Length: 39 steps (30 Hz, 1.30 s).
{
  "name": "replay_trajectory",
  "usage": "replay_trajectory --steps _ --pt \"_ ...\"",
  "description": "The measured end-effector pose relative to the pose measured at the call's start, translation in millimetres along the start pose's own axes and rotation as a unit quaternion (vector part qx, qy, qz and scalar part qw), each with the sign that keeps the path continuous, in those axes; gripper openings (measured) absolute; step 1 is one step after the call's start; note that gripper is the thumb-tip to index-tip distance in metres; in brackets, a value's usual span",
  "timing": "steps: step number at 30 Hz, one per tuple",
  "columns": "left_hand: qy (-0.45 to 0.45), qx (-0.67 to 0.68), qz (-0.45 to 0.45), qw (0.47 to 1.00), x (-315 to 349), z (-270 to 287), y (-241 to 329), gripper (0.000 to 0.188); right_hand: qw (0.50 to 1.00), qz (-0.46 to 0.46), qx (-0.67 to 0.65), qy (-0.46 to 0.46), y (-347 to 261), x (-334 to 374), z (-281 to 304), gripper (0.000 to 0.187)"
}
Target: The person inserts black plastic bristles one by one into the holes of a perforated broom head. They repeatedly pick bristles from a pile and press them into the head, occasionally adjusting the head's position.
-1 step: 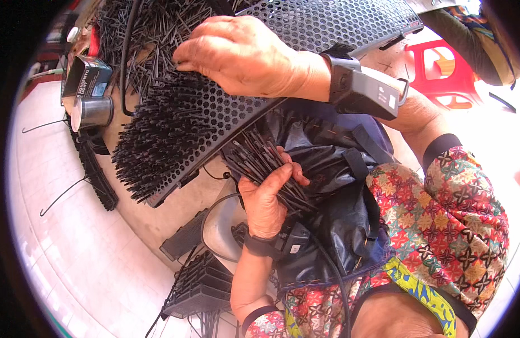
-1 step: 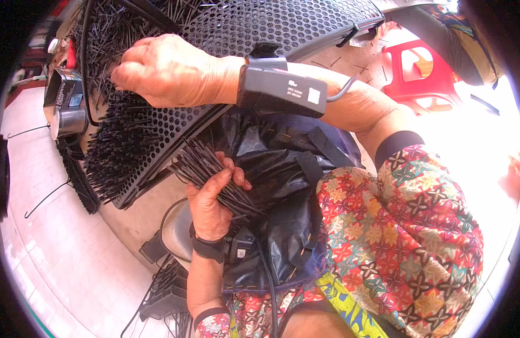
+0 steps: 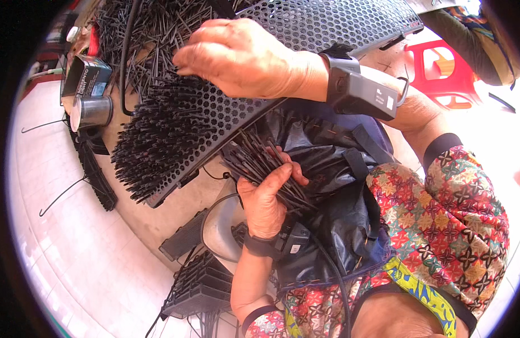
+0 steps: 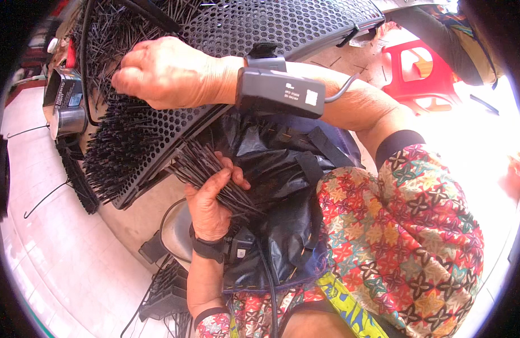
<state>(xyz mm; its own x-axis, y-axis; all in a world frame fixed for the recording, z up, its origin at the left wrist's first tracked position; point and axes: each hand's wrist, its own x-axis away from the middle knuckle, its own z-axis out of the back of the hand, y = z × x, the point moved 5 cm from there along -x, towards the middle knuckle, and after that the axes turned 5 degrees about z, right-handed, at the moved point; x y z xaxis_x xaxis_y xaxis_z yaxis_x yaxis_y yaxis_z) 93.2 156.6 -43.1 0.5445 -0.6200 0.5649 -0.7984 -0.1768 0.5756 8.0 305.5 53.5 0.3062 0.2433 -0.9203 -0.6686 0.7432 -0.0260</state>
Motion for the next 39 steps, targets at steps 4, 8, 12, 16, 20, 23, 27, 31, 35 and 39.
replay_trajectory --steps 4,8,12,16,20,23,27,31,35,39 --pt "0.021 0.041 -0.032 0.998 -1.8 2.7 5.0 0.026 0.978 0.024 0.029 -0.206 -9.0 5.4 -21.2 0.015" --pt "0.039 0.047 -0.06 0.996 -0.4 4.5 6.9 0.025 0.974 -0.041 0.009 -0.224 -21.7 6.7 -14.0 0.017" --pt "0.046 0.038 -0.084 0.995 -1.9 5.6 10.1 0.022 0.879 -0.282 -0.249 -0.294 -42.3 23.8 16.5 0.025" --pt "0.048 -0.001 -0.105 0.993 -2.3 2.9 13.0 0.021 0.718 -0.499 -0.363 -0.321 -54.6 52.1 16.2 0.015" --pt "0.064 -0.03 -0.083 0.994 -1.9 2.1 13.8 0.018 0.714 -0.55 -0.336 -0.274 -41.4 65.2 21.8 0.012" --pt "0.065 -0.038 -0.064 0.995 -2.2 1.4 11.4 0.017 0.717 -0.536 -0.349 -0.278 -39.7 66.2 25.4 0.011" --pt "0.043 -0.038 -0.057 0.997 -1.6 2.9 10.6 0.015 0.742 -0.527 -0.319 -0.265 -36.9 54.7 38.2 0.011" --pt "0.021 -0.022 -0.043 0.999 -3.7 5.1 8.1 0.015 0.741 -0.582 -0.318 -0.107 -18.1 40.7 54.3 0.01" --pt "0.005 -0.009 -0.032 0.999 -4.9 4.3 5.7 0.017 0.794 -0.521 -0.31 0.033 1.3 30.7 44.6 0.012" --pt "0.015 -0.013 -0.025 0.999 -5.1 4.8 3.9 0.018 0.84 -0.45 -0.289 0.091 6.8 33.1 22.8 0.012"
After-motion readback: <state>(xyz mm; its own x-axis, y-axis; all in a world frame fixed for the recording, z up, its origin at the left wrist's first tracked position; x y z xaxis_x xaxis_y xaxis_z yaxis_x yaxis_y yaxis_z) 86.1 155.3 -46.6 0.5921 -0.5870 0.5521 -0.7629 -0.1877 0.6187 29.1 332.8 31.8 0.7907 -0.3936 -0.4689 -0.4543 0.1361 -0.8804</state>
